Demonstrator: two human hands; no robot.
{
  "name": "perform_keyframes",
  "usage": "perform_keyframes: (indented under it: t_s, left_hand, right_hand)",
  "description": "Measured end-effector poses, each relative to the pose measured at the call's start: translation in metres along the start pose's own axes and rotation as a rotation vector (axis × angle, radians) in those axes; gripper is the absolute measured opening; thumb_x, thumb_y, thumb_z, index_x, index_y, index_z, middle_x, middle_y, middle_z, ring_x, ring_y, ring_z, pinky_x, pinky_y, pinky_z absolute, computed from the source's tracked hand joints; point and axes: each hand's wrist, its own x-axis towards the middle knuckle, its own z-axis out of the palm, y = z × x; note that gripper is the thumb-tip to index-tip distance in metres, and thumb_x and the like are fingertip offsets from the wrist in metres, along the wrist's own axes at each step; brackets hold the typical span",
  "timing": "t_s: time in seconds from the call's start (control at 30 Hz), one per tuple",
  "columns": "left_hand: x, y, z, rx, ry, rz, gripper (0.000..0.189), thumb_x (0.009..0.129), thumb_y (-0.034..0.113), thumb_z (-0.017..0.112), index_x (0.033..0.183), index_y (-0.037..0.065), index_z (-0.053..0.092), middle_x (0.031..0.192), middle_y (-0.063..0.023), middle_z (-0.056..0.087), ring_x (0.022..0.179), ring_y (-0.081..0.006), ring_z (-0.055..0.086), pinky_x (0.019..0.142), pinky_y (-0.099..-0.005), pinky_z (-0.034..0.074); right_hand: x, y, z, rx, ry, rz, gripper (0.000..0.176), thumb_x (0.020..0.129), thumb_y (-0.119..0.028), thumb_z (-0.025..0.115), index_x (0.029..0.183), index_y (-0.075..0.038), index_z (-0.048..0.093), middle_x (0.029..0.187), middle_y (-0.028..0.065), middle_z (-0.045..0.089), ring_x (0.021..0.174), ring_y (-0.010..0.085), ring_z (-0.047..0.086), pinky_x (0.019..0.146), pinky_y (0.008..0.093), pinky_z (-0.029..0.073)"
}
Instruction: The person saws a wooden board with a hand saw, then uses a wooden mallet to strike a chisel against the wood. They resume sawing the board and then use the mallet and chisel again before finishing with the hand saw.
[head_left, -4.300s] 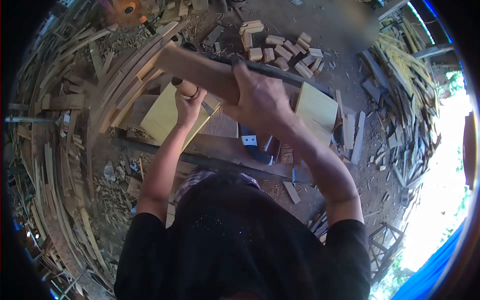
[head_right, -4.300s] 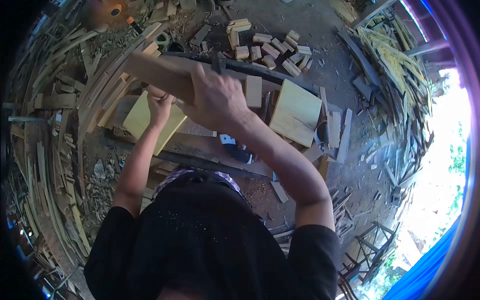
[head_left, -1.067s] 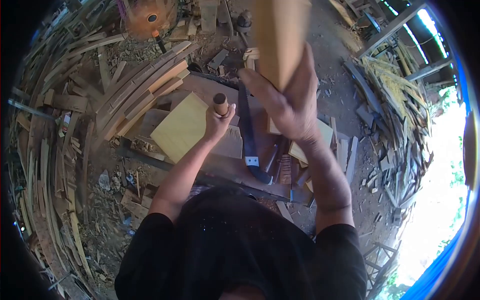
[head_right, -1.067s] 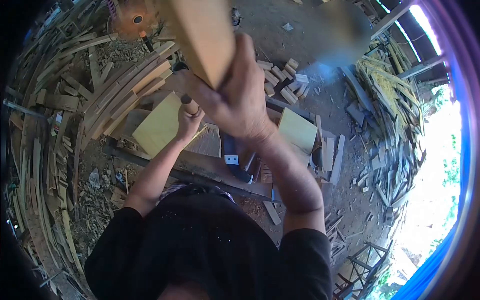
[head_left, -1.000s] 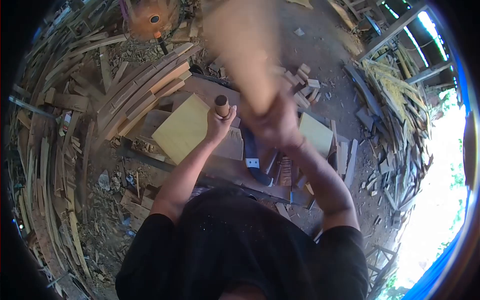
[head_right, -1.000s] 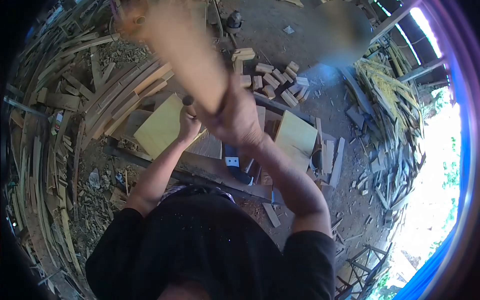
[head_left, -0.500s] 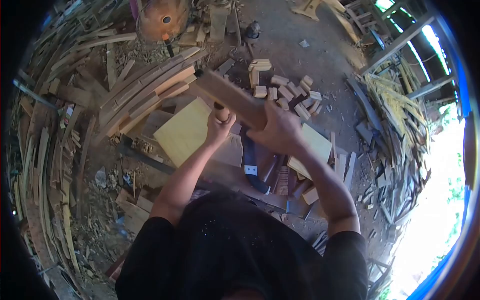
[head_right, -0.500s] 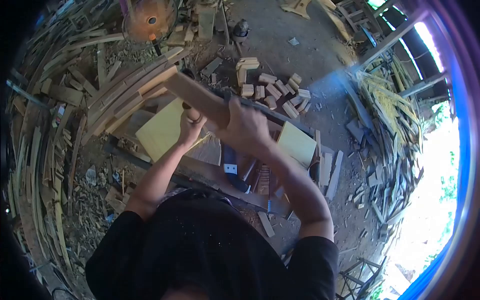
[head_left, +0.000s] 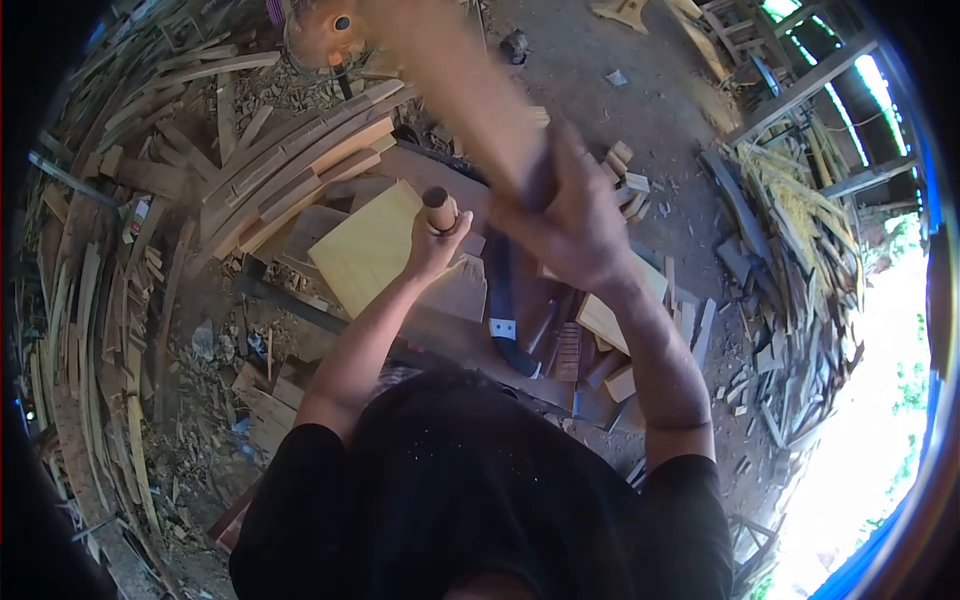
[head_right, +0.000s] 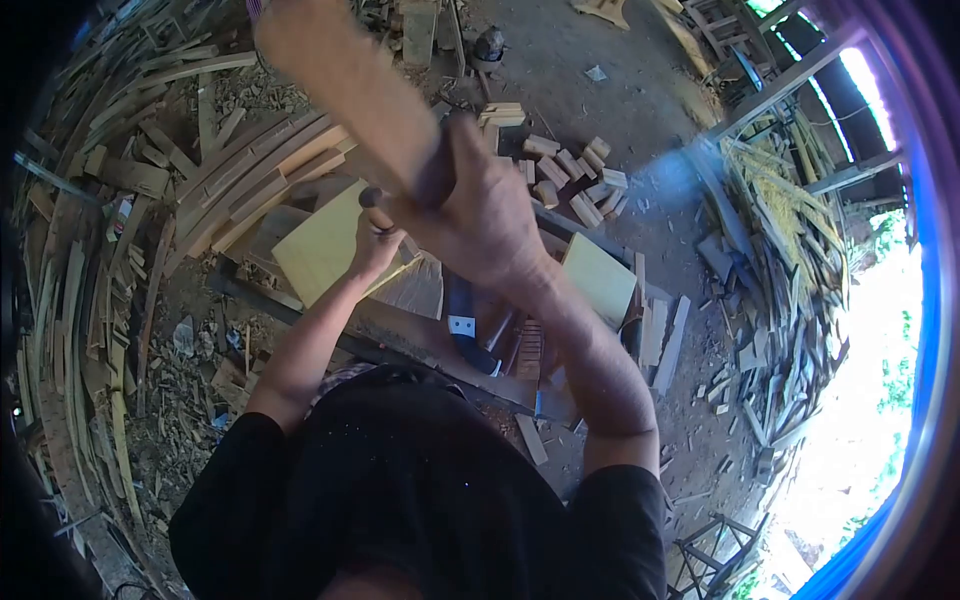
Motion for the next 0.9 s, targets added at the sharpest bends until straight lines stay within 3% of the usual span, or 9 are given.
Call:
perform_keyframes:
  t_s: [0.1,0.13,0.17,0.27,0.43,0.67,0.77,0.83,0.9]
  left_hand:
    - [-0.001,-0.005,0.003,-0.110,-0.011,-0.042,0.017,0.084,0.006,0.069,0.076,0.007,0.054,0.069,0.0053,0.053,0.063,-0.0040,0.051,0.059,-0.0244,0.043]
    - [-0.001,-0.006,0.001,-0.135,-0.037,-0.025,0.014,0.084,0.006,0.069,0.078,0.007,0.056,0.072,0.0051,0.056,0.066,-0.0038,0.053,0.060,-0.0242,0.045]
    - [0.000,-0.004,-0.003,-0.140,-0.033,-0.019,0.014,0.084,0.006,0.069,0.078,0.007,0.056,0.072,0.0051,0.056,0.066,-0.0038,0.053,0.060,-0.0242,0.045]
    - [0.008,0.005,-0.010,-0.063,-0.043,-0.124,0.008,0.084,0.004,0.068,0.082,0.006,0.060,0.078,0.0037,0.062,0.072,-0.0040,0.058,0.063,-0.0238,0.046]
    - [-0.008,-0.001,0.005,-0.239,-0.053,-0.136,0.016,0.085,0.008,0.070,0.076,0.008,0.057,0.073,0.0054,0.058,0.067,-0.0030,0.053,0.060,-0.0231,0.044]
    - [-0.011,-0.001,0.015,-0.221,0.012,-0.083,0.025,0.085,0.007,0.071,0.072,0.010,0.050,0.066,0.0061,0.049,0.060,-0.0029,0.045,0.055,-0.0226,0.039]
    - [-0.009,0.009,0.010,-0.151,0.050,-0.075,0.024,0.086,0.008,0.070,0.072,0.009,0.050,0.064,0.0063,0.049,0.058,-0.0025,0.045,0.053,-0.0225,0.039]
    - [-0.009,-0.012,-0.001,-0.106,-0.030,-0.008,0.021,0.086,0.011,0.069,0.074,0.008,0.052,0.065,0.0050,0.052,0.059,-0.0030,0.050,0.054,-0.0221,0.040]
    - [-0.011,0.001,-0.006,-0.132,-0.024,-0.132,0.020,0.085,0.011,0.069,0.075,0.008,0.052,0.066,0.0043,0.054,0.060,-0.0038,0.052,0.055,-0.0221,0.041]
  right_hand:
    - [-0.005,-0.011,-0.003,0.630,0.293,-0.096,0.039,0.079,-0.010,0.071,0.110,0.000,0.049,0.088,0.0104,0.064,0.079,0.0184,0.064,0.068,0.0326,0.050]
    - [-0.008,0.027,0.030,0.211,0.219,-0.174,0.047,0.077,-0.019,0.074,0.112,0.000,0.047,0.087,0.0137,0.065,0.078,0.0254,0.066,0.069,0.0384,0.051]
    - [-0.014,0.033,0.046,-0.197,-0.136,0.123,0.054,0.075,-0.031,0.075,0.111,-0.001,0.047,0.089,0.0192,0.065,0.085,0.0359,0.066,0.074,0.0447,0.051]
    - [-0.023,0.060,0.061,-0.139,-0.294,0.217,0.060,0.072,-0.041,0.075,0.110,-0.003,0.047,0.094,0.0220,0.064,0.091,0.0426,0.063,0.078,0.0488,0.049]
    - [-0.016,0.044,0.047,0.233,-0.026,0.074,0.057,0.072,-0.030,0.073,0.107,0.001,0.041,0.088,0.0254,0.064,0.085,0.0413,0.065,0.075,0.0497,0.050]
    - [0.017,-0.017,-0.018,-0.112,0.065,-0.152,0.053,0.069,-0.017,0.072,0.111,0.003,0.046,0.084,0.0223,0.062,0.078,0.0413,0.062,0.073,0.0459,0.049]
    - [0.008,-0.036,-0.014,0.495,0.453,-0.211,0.044,0.072,-0.006,0.071,0.109,0.003,0.049,0.084,0.0187,0.063,0.073,0.0341,0.064,0.065,0.0394,0.052]
    - [-0.001,0.018,0.049,-0.145,0.036,-0.038,0.043,0.072,-0.018,0.068,0.106,0.002,0.050,0.092,0.0261,0.063,0.079,0.0413,0.065,0.072,0.0454,0.052]
    - [-0.002,0.016,0.047,-0.168,-0.086,0.086,0.043,0.072,-0.021,0.068,0.105,0.002,0.050,0.091,0.0262,0.063,0.080,0.0425,0.064,0.073,0.0471,0.051]
